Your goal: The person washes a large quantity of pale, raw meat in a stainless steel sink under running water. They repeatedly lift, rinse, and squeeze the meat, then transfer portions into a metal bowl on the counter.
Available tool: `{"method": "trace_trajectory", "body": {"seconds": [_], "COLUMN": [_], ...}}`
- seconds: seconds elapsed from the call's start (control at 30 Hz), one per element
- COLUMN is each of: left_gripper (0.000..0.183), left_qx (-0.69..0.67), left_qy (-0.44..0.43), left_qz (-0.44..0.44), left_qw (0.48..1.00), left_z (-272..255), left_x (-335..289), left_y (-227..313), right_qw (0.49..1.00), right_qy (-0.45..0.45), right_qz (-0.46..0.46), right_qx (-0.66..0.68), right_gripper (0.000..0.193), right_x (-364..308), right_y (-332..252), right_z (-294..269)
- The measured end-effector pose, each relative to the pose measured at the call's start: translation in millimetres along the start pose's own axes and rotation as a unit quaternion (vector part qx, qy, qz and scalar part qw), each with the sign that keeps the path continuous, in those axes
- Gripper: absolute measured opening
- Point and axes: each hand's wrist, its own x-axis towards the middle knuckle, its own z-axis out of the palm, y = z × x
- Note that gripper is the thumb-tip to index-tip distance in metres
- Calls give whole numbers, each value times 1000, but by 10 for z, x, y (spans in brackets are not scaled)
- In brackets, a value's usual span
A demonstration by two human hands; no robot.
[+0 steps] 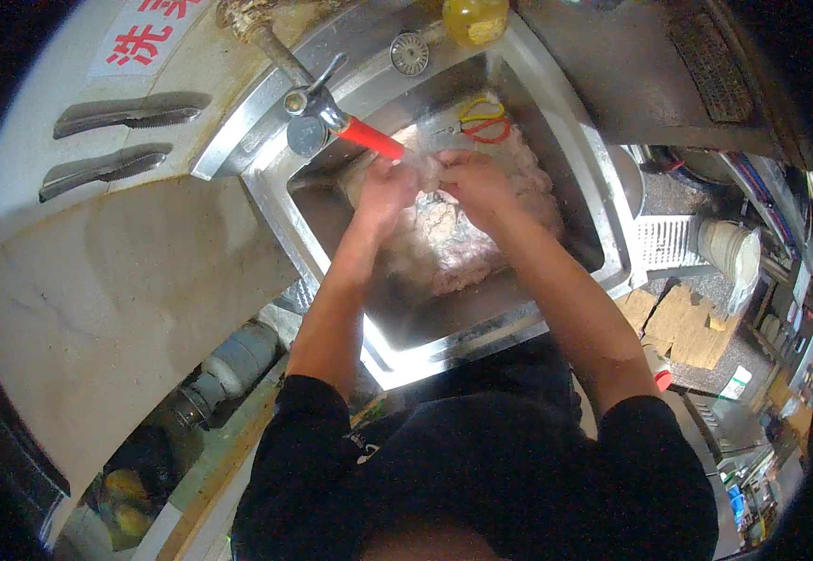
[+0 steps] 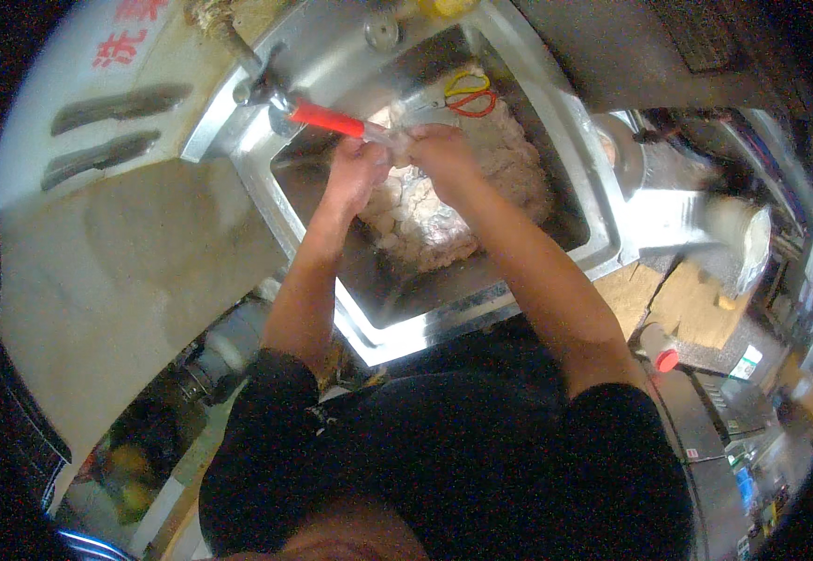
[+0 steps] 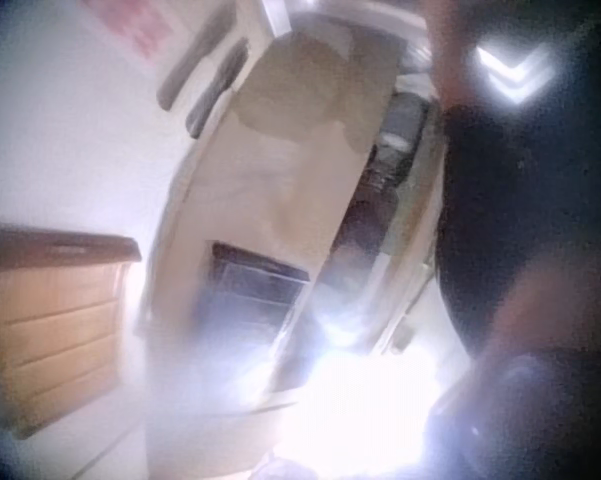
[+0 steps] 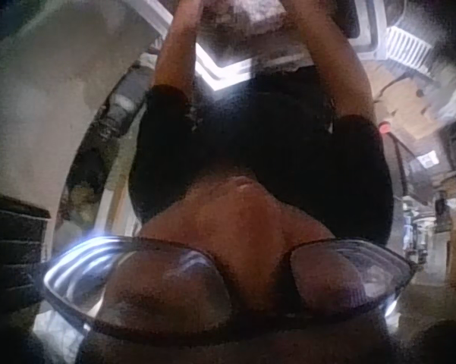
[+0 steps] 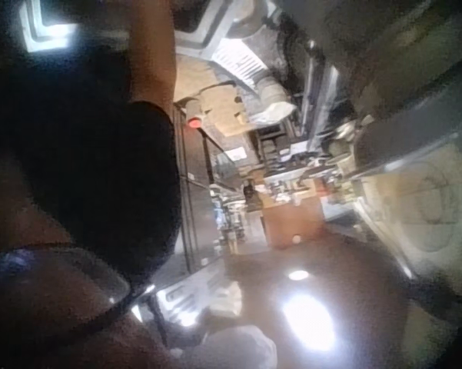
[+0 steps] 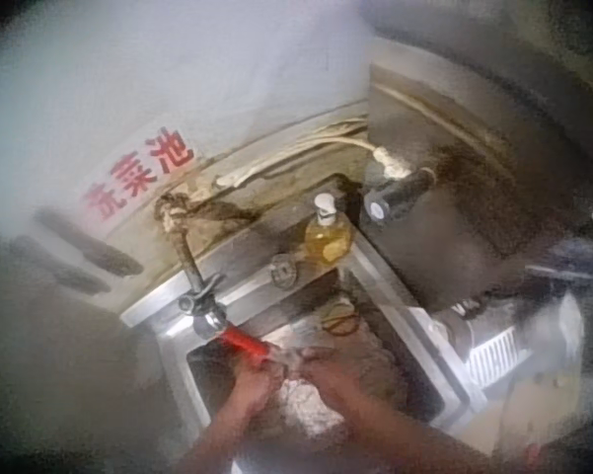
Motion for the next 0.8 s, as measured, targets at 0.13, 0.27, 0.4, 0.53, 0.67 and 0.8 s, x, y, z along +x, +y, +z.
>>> {"method": "trace_trajectory", "body": {"seconds": [0.13, 0.27, 0.4, 0.53, 0.67, 0.8], "left_gripper": [19, 16, 15, 12, 13, 15], "left_qx": [10, 31, 101, 69, -71, -80], "left_qy": [-46, -67, -86, -49, -6, -17], "left_qz": [-2, -22, -23, 4, -18, -30], "left_qw": [999, 997, 991, 996, 997, 996], "left_z": [-33, -40, -29, -28, -114, -125], "left_x": [13, -13, 31, 68, 62, 64], "left_y": [55, 160, 176, 64, 17, 94], "right_qw": [1000, 982, 858, 762, 997, 978], "right_qy": [14, 11, 83, 116, -40, -76], "right_qz": [-17, 36, -94, -125, 14, -55], "right_qx": [19, -186, -498, -625, -59, -185], "right_gripper": [27, 24, 41, 39, 26, 16], "right_x": [-48, 176, 438, 440, 236, 94], "right_y": [-62, -44, 67, 71, -42, -33], "right_z": [13, 31, 113, 179, 156, 81]}}
